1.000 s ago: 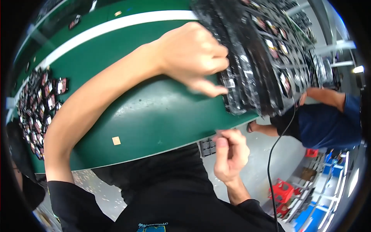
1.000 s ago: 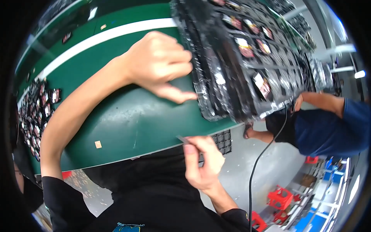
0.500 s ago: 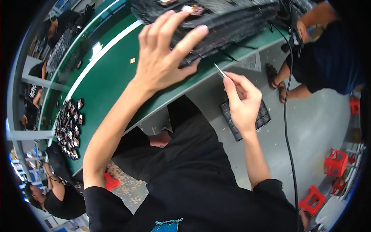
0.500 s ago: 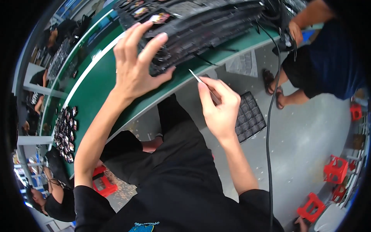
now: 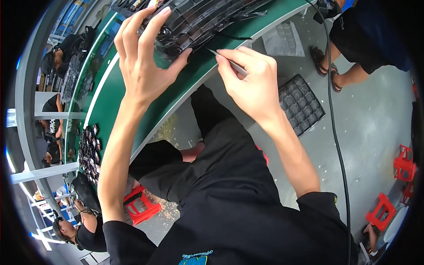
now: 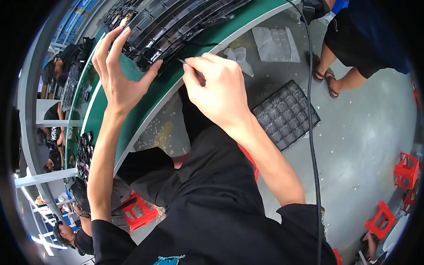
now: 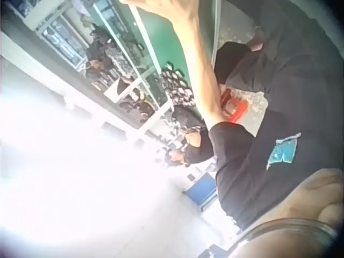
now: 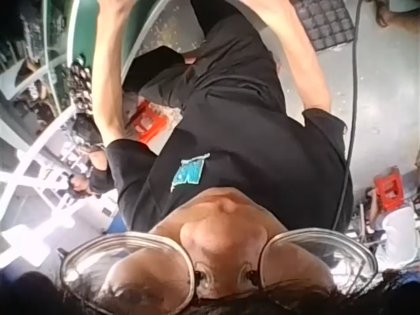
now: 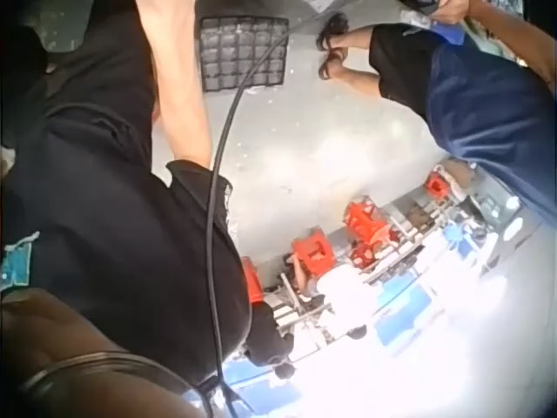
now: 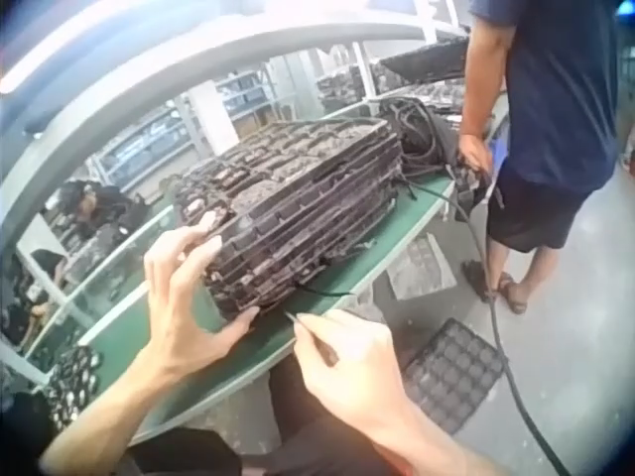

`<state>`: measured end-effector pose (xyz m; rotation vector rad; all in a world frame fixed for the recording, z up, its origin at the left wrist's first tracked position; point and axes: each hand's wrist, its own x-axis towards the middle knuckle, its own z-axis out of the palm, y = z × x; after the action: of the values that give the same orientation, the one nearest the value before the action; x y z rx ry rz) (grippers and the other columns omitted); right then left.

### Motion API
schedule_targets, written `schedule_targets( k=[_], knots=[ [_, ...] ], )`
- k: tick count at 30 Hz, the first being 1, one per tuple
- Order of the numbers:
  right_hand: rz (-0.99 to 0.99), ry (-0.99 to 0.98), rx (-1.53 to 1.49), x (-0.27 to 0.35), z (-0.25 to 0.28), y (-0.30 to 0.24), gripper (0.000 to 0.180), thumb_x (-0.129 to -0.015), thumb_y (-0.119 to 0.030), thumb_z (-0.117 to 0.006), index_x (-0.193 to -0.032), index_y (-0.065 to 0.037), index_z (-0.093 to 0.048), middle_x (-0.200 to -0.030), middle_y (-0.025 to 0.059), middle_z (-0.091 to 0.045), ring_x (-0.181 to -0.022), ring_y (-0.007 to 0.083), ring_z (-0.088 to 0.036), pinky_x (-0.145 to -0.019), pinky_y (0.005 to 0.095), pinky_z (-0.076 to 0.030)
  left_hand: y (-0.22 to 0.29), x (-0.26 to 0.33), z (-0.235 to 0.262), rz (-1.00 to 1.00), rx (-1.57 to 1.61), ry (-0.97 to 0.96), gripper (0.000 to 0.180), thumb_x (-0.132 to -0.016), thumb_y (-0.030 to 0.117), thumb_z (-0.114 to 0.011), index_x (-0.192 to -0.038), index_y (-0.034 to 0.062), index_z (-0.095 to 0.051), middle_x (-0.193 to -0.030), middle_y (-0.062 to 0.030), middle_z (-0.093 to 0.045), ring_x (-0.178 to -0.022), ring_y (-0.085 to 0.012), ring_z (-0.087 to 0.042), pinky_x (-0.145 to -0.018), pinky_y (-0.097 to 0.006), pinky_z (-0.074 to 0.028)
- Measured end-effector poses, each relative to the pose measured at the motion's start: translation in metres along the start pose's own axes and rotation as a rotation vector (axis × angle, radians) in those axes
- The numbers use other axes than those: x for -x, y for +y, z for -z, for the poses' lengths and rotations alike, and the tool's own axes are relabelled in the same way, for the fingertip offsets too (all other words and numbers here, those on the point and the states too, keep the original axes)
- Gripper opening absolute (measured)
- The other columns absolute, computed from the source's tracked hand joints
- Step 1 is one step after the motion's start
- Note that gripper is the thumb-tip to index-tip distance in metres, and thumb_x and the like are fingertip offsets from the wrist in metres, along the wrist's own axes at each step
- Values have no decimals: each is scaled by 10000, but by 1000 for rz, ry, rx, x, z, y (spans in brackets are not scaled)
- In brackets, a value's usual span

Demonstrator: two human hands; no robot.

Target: Assembling small electronic components of a smartwatch using tweezers.

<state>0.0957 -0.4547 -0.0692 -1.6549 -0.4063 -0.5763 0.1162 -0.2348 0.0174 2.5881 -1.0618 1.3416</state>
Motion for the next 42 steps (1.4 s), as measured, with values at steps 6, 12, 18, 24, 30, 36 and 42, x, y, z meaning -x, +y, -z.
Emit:
schedule_targets(
  k=[6, 12, 18, 24, 30, 36, 42],
  knots=[
    [-15, 25, 15, -2, -7, 4, 101, -906, -73, -772, -942, 13, -811, -764, 142, -728, -643, 311, -719, -624, 409, -556, -7, -6, 7, 101, 92, 34, 979, -760, 234, -1042, -1593, 117, -542, -1568, -119, -603, -1454, -291, -524, -1102, -409, -465],
    [52, -9, 94, -10, -2, 9, 113, -928, -14, -783, -1001, 60, -828, -842, 143, -811, -729, 178, -799, -652, 290, -590, 10, -14, 7, -66, -29, -154, 1140, -693, 358, -1067, -1654, 162, -486, -1708, -177, -417, -1549, -353, -423, -1223, -489, -393],
    [-36, -29, 48, -6, 7, 8, 145, -947, -34, -776, -1041, 62, -832, -840, 154, -825, -737, 161, -795, -671, 277, -593, 2, -19, 1, -129, -72, -121, 1053, -699, 250, -1018, -1630, 182, -530, -1689, -168, -457, -1517, -355, -474, -1224, -488, -393],
    [-27, 20, 70, -10, 0, 10, 123, -872, -95, -730, -856, -4, -811, -676, 184, -714, -644, 354, -748, -660, 415, -595, 1, -18, 1, -84, 3, -89, 1034, -701, 168, -1035, -1613, 156, -546, -1651, -128, -468, -1550, -342, -435, -1267, -456, -438],
    [-30, 46, 6, -8, -2, 10, 124, -867, -93, -740, -856, 4, -816, -678, 172, -726, -632, 345, -753, -665, 417, -602, 0, -15, 4, -64, 51, -157, 1083, -736, 202, -1059, -1649, 141, -479, -1684, -139, -392, -1590, -349, -364, -1292, -488, -406],
    [-43, 44, -18, -7, -2, 8, 110, -856, -77, -754, -855, 16, -812, -676, 165, -729, -614, 314, -751, -634, 374, -589, -3, -17, 3, -57, 27, -158, 1082, -749, 194, -1057, -1654, 128, -467, -1677, -159, -393, -1585, -351, -367, -1297, -488, -365],
    [24, 39, 47, -8, 6, 0, 100, -927, -21, -803, -992, 49, -830, -809, 102, -796, -657, 117, -731, -607, 271, -539, -6, -15, 3, -93, 15, -149, 1057, -770, 160, -1039, -1654, 116, -461, -1675, -166, -397, -1572, -351, -381, -1293, -482, -364]
  ],
)
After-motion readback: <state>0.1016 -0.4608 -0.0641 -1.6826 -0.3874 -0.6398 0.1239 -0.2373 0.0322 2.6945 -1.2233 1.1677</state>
